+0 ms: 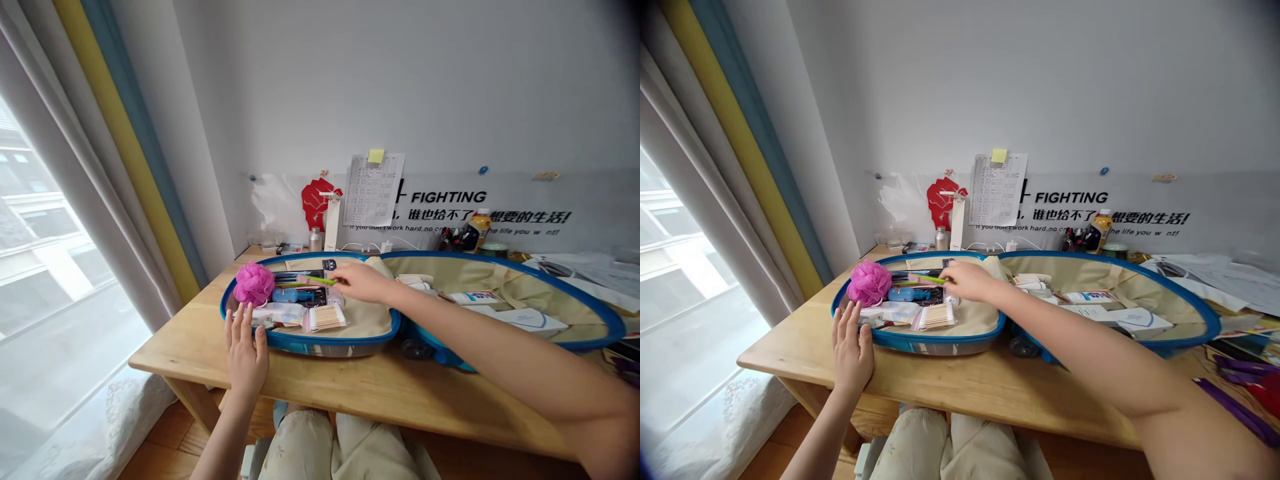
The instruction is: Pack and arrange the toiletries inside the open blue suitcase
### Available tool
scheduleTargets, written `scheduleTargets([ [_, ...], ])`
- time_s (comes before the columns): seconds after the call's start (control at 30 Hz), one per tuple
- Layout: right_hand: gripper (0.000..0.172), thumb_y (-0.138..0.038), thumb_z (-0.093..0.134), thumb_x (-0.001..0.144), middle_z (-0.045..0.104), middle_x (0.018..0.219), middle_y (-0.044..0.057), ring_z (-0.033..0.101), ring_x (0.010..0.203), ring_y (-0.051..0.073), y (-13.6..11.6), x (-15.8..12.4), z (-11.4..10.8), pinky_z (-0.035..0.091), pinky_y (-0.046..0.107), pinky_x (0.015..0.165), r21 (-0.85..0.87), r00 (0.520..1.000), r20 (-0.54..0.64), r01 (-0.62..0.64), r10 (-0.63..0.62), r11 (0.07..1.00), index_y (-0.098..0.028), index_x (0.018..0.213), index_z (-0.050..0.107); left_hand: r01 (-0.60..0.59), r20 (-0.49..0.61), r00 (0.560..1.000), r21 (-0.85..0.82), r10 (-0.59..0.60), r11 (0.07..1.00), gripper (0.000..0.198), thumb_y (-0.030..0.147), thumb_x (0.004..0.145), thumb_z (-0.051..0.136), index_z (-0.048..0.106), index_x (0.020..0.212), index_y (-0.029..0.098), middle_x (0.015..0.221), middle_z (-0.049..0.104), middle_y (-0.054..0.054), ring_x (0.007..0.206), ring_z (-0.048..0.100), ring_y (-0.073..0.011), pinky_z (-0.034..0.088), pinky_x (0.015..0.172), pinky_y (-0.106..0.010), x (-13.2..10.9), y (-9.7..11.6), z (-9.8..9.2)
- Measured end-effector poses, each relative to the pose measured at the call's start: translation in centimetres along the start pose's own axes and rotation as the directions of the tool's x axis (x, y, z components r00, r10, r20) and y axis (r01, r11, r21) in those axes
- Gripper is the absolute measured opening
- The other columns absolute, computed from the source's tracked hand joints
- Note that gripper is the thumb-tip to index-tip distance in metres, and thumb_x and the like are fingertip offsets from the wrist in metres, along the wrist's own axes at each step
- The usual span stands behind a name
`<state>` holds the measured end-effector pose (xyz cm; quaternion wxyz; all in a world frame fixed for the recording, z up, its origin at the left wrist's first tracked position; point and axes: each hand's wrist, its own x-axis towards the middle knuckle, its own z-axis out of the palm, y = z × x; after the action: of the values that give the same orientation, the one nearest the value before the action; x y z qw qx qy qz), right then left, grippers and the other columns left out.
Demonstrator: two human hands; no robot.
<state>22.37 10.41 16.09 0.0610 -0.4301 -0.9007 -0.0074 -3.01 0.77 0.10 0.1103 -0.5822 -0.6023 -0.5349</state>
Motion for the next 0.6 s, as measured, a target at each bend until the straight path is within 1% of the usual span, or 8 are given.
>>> scheduleTargets([
  [0.1,0.033,-0.024,0.051,0.086,0.069,0.114,0.007,0.064,0.098,0.02,-3.4,3.0,2.1,0.043,0.026,0.067,-0.045,0.997,0.056,0.057,-0.054,0.997,-0.024,0.113,0.071,-0.005,0.001,1.0,0.001,0.005,1.0,0.051,0.036,0.101,0.035,0.04,0.149,0.022,0.153,0.041,-0.012,0.15,0.02,-0.0286,0.018,0.121,-0.054,0.0,0.0,0.0],
  [0.2,0.031,-0.021,0.051,0.086,0.069,0.116,0.007,0.064,0.102,0.021,-5.2,4.8,3.9,0.043,0.026,0.065,-0.069,0.993,0.075,0.096,-0.091,0.993,-0.024,0.11,0.071,-0.014,-0.002,1.0,0.003,0.014,1.0,0.051,0.036,0.101,0.034,0.039,0.15,0.022,0.153,0.041,-0.012,0.15,0.019,-0.0284,0.018,0.121,-0.053,0.0,0.1,0.0],
  [0.3,0.028,-0.02,0.051,0.086,0.069,0.115,0.008,0.064,0.104,0.022,-5.9,5.6,5.1,0.042,0.027,0.066,-0.091,0.99,0.091,0.119,-0.111,0.989,-0.023,0.106,0.071,-0.025,-0.009,1.0,0.012,0.025,1.0,0.051,0.035,0.101,0.035,0.04,0.149,0.02,0.152,0.041,-0.014,0.149,0.02,-0.0289,0.019,0.121,-0.053,0.1,0.1,0.0],
  [0.43,0.025,-0.021,0.058,0.084,0.071,0.112,0.006,0.064,0.102,0.021,-6.1,6.0,5.8,0.042,0.026,0.069,-0.097,0.99,0.096,0.109,-0.1,0.989,-0.023,0.107,0.067,-0.025,-0.01,1.0,0.017,0.025,1.0,0.051,0.035,0.101,0.034,0.04,0.149,0.02,0.152,0.042,-0.014,0.149,0.021,-0.0289,0.02,0.121,-0.053,0.1,0.0,0.1],
  [0.53,0.022,-0.026,0.063,0.083,0.071,0.11,0.005,0.064,0.101,0.02,-6.2,5.9,5.7,0.041,0.025,0.07,-0.077,0.994,0.08,0.08,-0.073,0.994,-0.023,0.104,0.067,-0.033,-0.01,0.999,0.016,0.034,0.999,0.051,0.035,0.101,0.035,0.04,0.149,0.02,0.152,0.042,-0.014,0.149,0.02,-0.0288,0.019,0.121,-0.053,0.1,-0.1,0.1],
  [0.6,0.02,-0.033,0.065,0.083,0.071,0.11,0.003,0.064,0.1,0.018,-5.9,5.5,5.0,0.04,0.025,0.069,-0.047,0.997,0.06,0.06,-0.058,0.997,-0.024,0.101,0.068,-0.039,-0.013,0.999,0.018,0.039,0.999,0.051,0.036,0.101,0.035,0.04,0.149,0.02,0.152,0.042,-0.014,0.149,0.021,-0.0289,0.019,0.121,-0.053,0.1,-0.2,0.0],
])
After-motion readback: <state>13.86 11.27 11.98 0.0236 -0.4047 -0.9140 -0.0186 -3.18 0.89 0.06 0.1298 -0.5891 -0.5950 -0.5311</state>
